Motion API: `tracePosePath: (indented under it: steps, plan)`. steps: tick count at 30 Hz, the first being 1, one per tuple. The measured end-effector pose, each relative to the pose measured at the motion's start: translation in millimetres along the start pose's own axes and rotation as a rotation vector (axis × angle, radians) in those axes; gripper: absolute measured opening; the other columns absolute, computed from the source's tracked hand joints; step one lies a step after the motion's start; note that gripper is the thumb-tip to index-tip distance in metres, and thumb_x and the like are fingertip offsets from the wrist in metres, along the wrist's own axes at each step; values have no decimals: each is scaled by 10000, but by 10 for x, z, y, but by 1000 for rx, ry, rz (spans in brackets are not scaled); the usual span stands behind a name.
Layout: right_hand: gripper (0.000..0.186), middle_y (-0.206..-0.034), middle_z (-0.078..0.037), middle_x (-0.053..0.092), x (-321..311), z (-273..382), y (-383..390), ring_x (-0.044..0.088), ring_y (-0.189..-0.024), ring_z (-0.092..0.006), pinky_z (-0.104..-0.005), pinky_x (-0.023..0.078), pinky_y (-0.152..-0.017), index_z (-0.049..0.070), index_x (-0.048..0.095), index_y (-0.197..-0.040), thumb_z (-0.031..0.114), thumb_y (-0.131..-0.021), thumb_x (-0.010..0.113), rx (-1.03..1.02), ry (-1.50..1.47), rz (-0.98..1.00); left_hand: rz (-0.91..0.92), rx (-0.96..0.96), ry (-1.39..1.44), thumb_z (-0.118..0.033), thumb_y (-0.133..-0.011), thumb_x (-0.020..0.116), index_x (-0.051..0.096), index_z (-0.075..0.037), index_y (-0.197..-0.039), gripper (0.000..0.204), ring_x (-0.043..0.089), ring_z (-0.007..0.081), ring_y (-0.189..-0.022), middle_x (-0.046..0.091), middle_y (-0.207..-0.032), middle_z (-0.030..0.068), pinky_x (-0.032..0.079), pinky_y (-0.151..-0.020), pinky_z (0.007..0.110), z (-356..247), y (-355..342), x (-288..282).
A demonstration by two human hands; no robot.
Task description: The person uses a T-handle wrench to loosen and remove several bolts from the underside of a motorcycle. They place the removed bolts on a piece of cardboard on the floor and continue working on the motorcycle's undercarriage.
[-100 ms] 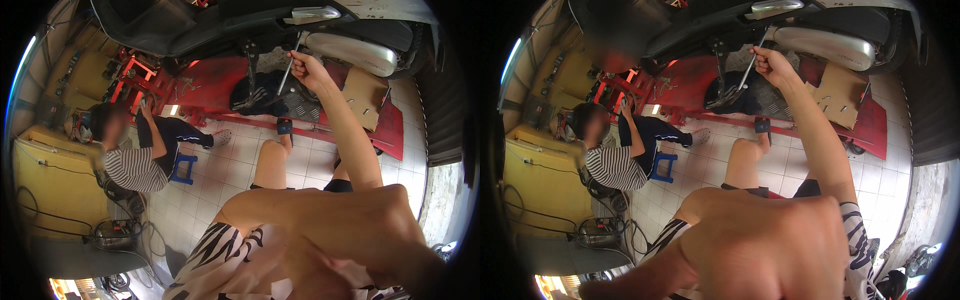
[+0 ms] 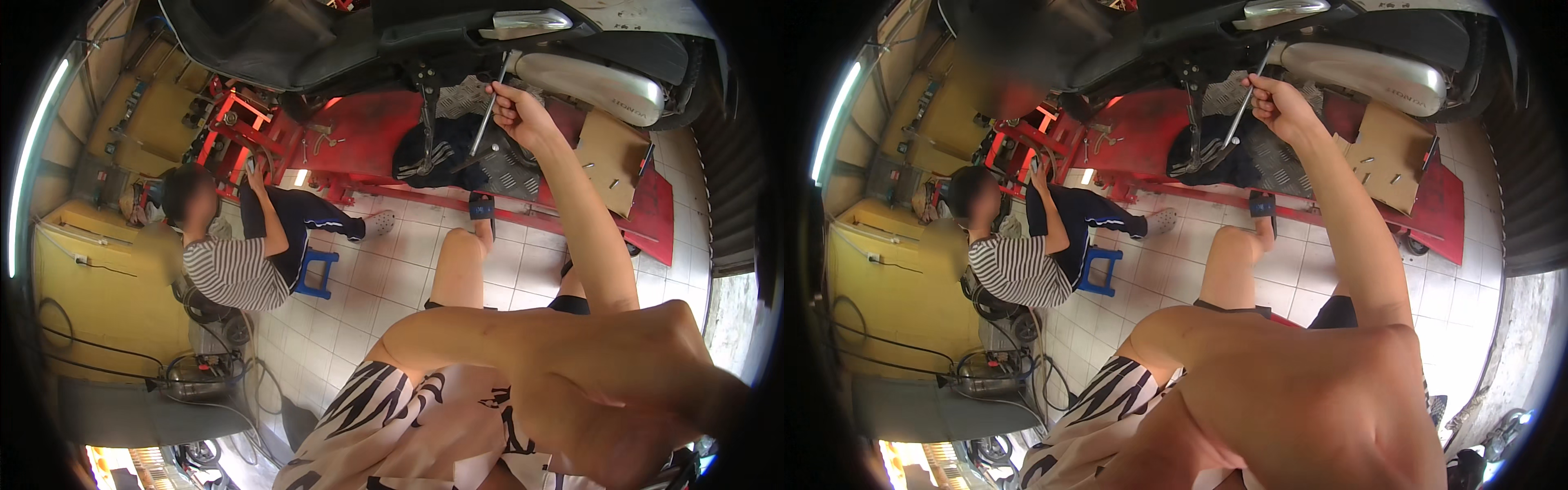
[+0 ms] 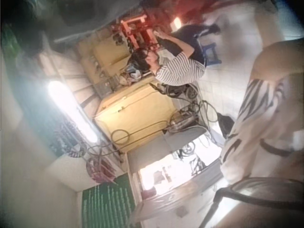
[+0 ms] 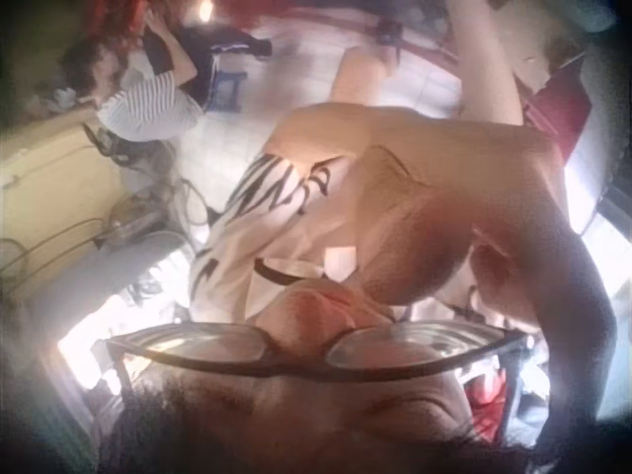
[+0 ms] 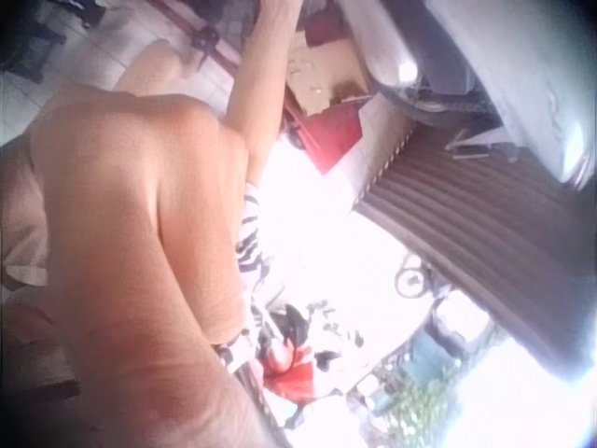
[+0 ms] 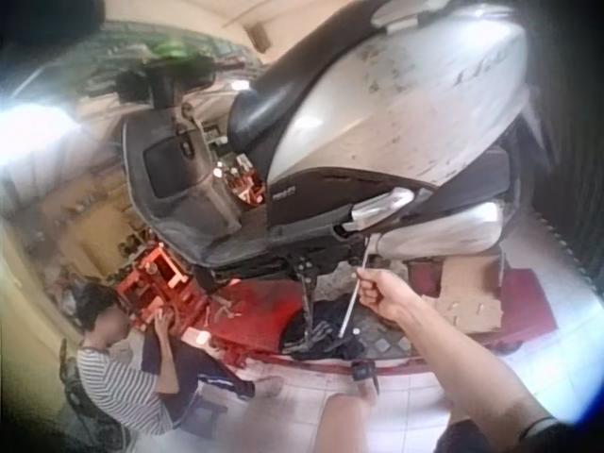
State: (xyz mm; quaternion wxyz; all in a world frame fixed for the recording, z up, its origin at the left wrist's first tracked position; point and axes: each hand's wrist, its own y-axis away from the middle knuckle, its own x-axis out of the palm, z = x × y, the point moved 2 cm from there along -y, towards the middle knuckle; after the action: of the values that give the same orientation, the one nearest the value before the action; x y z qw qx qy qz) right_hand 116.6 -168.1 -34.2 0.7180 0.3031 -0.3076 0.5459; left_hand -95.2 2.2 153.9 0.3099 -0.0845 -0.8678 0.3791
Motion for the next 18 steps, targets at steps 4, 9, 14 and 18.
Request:
tracePosePath:
  steps: [4, 9, 14, 18]
  plan:
    - [151, -597, 58, 367, -32, 15, 8, 280, -482, -44, -209, 248, -455, 13, 561, -904, 139, -963, 504, -12, 16, -17, 111, -17, -105, -570, -946, 369, 598, 38, -997, 651, 441, 119, -365, 524, -564, 16, 331, -354, 270, 49, 82, -207]
    - [161, -593, 63, 355, -231, 91, -41, 283, -479, -41, -207, 249, -453, 6, 566, -898, 140, -964, 506, -26, -8, 14, 100, 276, -432, -587, -942, 357, 607, 37, -804, 686, 425, 134, -383, 545, -604, 36, 267, -343, 284, -91, 192, -439]
    - [152, -600, 65, 368, -171, 79, -35, 314, -495, -40, -208, 263, -462, 4, 575, -901, 133, -960, 519, -17, 11, 12, 214, 239, -484, -176, -828, 577, 495, -74, -767, 144, 314, 128, -351, 468, -536, 64, 177, -336, 271, -302, -11, -257]
    - [166, -598, 64, 362, -148, 20, 4, 298, -496, -42, -214, 260, -461, 7, 581, -894, 147, -960, 525, -11, 2, 11, 90, 479, -635, -199, -870, 618, 586, -190, -995, 129, 269, 46, -313, 387, -473, -48, 173, -299, 221, -106, 58, -24]
